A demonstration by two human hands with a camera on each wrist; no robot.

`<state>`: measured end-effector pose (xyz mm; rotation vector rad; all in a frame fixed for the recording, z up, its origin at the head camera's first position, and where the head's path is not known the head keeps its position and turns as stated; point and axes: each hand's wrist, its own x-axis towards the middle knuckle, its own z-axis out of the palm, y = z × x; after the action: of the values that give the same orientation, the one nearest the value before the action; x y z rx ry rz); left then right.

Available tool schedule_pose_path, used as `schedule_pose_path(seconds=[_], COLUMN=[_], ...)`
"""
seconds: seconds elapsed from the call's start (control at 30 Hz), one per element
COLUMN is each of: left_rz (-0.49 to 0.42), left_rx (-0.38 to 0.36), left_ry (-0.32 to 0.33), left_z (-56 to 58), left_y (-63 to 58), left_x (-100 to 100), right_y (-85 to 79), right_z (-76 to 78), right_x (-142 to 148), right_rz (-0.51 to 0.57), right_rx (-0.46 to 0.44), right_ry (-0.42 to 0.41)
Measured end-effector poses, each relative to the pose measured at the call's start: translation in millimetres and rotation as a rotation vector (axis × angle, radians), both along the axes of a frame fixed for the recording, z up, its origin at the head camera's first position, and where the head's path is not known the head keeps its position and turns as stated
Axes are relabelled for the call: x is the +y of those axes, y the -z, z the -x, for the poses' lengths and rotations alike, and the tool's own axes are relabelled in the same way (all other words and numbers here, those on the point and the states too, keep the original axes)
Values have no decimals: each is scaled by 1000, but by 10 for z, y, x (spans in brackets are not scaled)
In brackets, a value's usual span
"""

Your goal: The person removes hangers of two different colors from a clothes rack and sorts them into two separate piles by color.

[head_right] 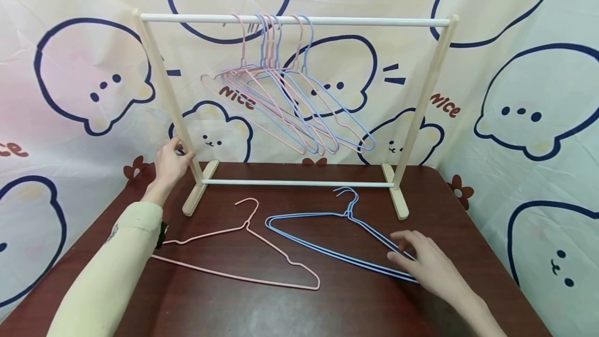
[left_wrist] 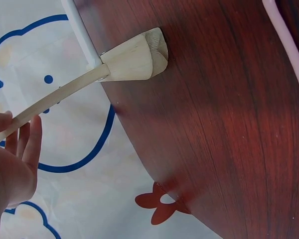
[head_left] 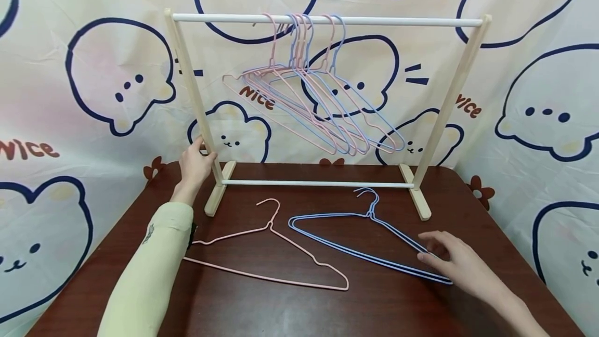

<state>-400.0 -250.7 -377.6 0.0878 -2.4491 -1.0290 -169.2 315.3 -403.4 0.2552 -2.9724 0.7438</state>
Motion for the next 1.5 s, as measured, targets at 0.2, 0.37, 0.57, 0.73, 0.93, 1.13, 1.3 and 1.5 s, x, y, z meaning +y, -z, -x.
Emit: schedule_pose_path(seconds=[0.2, 0.37, 0.57, 0.73, 0.93, 1.13, 1.3, 1.5], left_rz=[-11, -7, -11, -4, -10, -9, -2, -6], left_rx=[-11, -17, -9, 0, -4, -18, -4, -1], left_ry=[-12, -12, -16, -8, -3, 1, -2, -2], left_z=[0, 6, 4, 4, -15, -42, -28, -5], left_y=[7, 2, 2, 8, 7, 14, 15, 13], left_x=[7, 27, 36, 45, 43, 19, 13, 7], right_y=[-231, -428, -612, -680, -770, -875, -936, -964], right_z=[65, 155, 265, 306, 406, 535, 681, 907], right_x=[-241, -433, -585, -666, -749, -836, -840, -778], right_rz=[63, 102, 122, 134, 126, 79, 26, -8], right_rx=[247, 398, 512, 546, 647, 700, 727, 693], right_ry=[-8, 9, 41, 59, 44, 57, 69, 44])
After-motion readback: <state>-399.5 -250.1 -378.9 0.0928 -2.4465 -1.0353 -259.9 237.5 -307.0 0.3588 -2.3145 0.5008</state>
